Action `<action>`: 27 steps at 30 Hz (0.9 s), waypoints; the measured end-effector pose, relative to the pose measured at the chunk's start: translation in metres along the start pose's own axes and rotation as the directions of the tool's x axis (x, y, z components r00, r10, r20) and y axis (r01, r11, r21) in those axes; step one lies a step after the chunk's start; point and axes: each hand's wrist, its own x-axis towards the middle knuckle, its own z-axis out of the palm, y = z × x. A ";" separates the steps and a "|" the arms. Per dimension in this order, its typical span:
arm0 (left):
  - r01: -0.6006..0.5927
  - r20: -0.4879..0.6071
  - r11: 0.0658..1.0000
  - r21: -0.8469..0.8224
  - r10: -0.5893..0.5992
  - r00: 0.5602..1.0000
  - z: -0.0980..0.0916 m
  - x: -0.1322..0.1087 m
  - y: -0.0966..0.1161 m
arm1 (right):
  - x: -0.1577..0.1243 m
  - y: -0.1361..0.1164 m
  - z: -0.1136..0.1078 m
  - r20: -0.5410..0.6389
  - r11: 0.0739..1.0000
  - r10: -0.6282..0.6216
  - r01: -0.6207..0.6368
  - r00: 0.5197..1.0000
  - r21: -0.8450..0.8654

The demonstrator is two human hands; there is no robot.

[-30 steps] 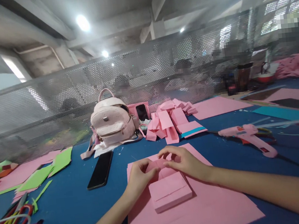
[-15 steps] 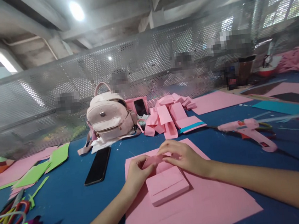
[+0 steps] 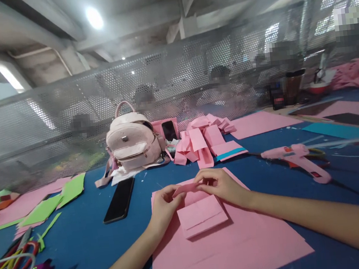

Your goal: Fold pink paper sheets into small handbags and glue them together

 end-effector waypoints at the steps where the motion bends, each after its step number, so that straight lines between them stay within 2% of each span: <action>1: -0.016 -0.003 1.000 -0.002 0.016 1.000 -0.001 0.000 0.000 | 0.000 -0.001 -0.001 0.018 1.000 0.001 -0.001 1.000 0.026; 6: -0.140 0.028 0.990 0.017 0.139 0.990 -0.004 0.000 0.010 | -0.001 -0.002 -0.001 0.169 0.986 0.028 -0.055 0.985 0.157; 9: -0.239 0.069 0.966 0.101 0.232 0.970 -0.008 -0.001 0.022 | -0.002 -0.003 0.000 0.280 0.972 0.053 -0.114 0.959 0.204; 13: -0.342 0.202 0.918 0.202 0.302 0.932 -0.014 -0.001 0.035 | -0.002 -0.010 -0.002 0.443 0.942 0.109 -0.234 0.890 0.240; 16: -0.361 0.226 0.904 0.229 0.312 0.923 -0.014 0.000 0.040 | -0.004 -0.017 -0.004 0.522 0.907 0.163 -0.335 0.837 0.254; 19: -0.373 0.175 0.890 0.261 0.336 0.925 -0.012 0.001 0.039 | -0.007 -0.015 -0.003 0.543 0.891 0.189 -0.376 0.818 0.256; 22: -0.369 0.103 0.885 0.285 0.354 0.929 -0.011 0.002 0.033 | -0.007 -0.007 -0.001 0.491 0.876 0.247 -0.409 0.836 0.256; 25: -0.314 0.038 0.916 0.249 0.315 0.948 -0.013 0.004 0.026 | -0.005 -0.002 0.000 0.449 0.869 0.266 -0.413 0.853 0.271; 27: -0.280 0.019 0.936 0.213 0.283 0.959 -0.013 0.005 0.021 | -0.004 -0.001 0.001 0.466 0.860 0.247 -0.414 0.850 0.299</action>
